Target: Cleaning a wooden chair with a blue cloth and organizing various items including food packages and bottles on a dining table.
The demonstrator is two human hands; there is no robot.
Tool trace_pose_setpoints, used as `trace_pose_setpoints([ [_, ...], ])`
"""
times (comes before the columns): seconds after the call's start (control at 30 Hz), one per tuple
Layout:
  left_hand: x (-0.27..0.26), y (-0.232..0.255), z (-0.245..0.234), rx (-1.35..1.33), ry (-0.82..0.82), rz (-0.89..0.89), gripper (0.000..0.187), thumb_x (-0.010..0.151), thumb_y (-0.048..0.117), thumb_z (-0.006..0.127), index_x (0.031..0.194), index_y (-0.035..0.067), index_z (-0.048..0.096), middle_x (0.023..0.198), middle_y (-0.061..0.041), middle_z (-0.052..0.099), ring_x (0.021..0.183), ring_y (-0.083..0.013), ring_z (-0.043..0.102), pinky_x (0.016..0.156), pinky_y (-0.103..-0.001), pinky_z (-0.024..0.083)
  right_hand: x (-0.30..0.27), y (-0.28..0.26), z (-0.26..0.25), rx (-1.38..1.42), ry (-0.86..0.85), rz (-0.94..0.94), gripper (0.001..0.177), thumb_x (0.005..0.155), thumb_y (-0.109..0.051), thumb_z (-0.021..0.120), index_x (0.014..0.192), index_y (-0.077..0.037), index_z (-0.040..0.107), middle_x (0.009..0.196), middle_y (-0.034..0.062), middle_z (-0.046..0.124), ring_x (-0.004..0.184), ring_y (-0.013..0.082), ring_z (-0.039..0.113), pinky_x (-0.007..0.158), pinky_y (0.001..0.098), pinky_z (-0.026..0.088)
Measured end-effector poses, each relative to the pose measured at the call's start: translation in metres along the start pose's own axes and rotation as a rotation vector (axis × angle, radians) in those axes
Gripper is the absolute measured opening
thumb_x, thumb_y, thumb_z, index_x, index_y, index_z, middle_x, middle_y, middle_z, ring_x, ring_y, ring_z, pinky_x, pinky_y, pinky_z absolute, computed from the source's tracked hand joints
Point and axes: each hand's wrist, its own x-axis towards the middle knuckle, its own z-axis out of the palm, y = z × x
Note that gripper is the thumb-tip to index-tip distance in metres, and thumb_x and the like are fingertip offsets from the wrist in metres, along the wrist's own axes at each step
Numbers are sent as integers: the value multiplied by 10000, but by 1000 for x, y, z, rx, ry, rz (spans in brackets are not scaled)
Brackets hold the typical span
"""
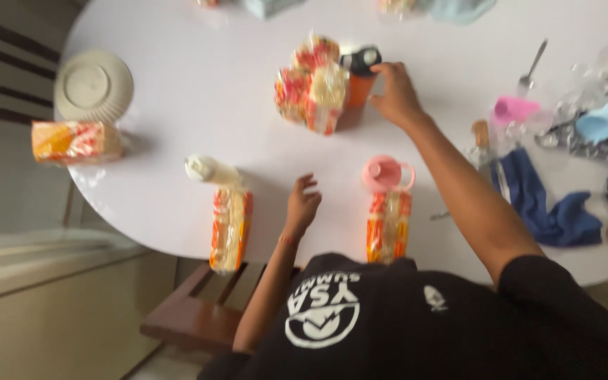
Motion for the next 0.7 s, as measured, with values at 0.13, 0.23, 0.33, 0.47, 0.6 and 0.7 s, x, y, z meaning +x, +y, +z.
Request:
trace_pose_setpoints([
  [0.13,-9,42,-15,36,35,-45,458,888,41,642,1343,34,582,1264,-115,689,985,-210,717,831,-324,578,50,-16,12,-228,-42,13,777,675,-17,836,1391,-103,548,1471,157,438,1333,396,451,996,524,468],
  [0.23,-16,63,-18,-4,55,-37,419,898,47,645,1315,35,604,1256,-105,703,976,-198,716,832,-314,573,55,-22,13,-327,-137,50,821,668,-41,859,1413,-142,530,1468,114,427,1330,371,455,958,553,459],
  [0.33,-21,69,-16,-47,61,-38,407,909,55,641,1314,37,603,1261,-99,704,985,-187,719,842,-307,570,44,-28,11,-379,-203,162,780,719,-85,869,1417,-191,537,1415,109,462,1282,348,497,985,497,493],
  [0.47,-30,74,-7,-41,22,-64,404,911,50,638,1314,40,610,1270,-95,705,990,-199,697,843,-318,567,20,-19,5,-368,-148,231,877,594,-122,938,1355,-165,504,1354,163,445,1203,396,519,917,471,529],
  [0.6,-30,73,-3,-22,-26,-32,391,906,44,637,1296,41,622,1260,-102,709,1000,-220,701,850,-325,568,0,25,1,-279,-146,223,905,606,-221,978,1331,-82,456,1307,205,481,1139,424,577,929,488,523],
  [0.7,-26,83,-4,4,-52,-10,382,906,40,624,1288,45,621,1249,-100,709,1015,-218,723,872,-326,577,-11,35,-6,-235,-90,110,866,585,-230,992,1261,-62,476,1213,241,555,1061,437,608,905,480,533],
])
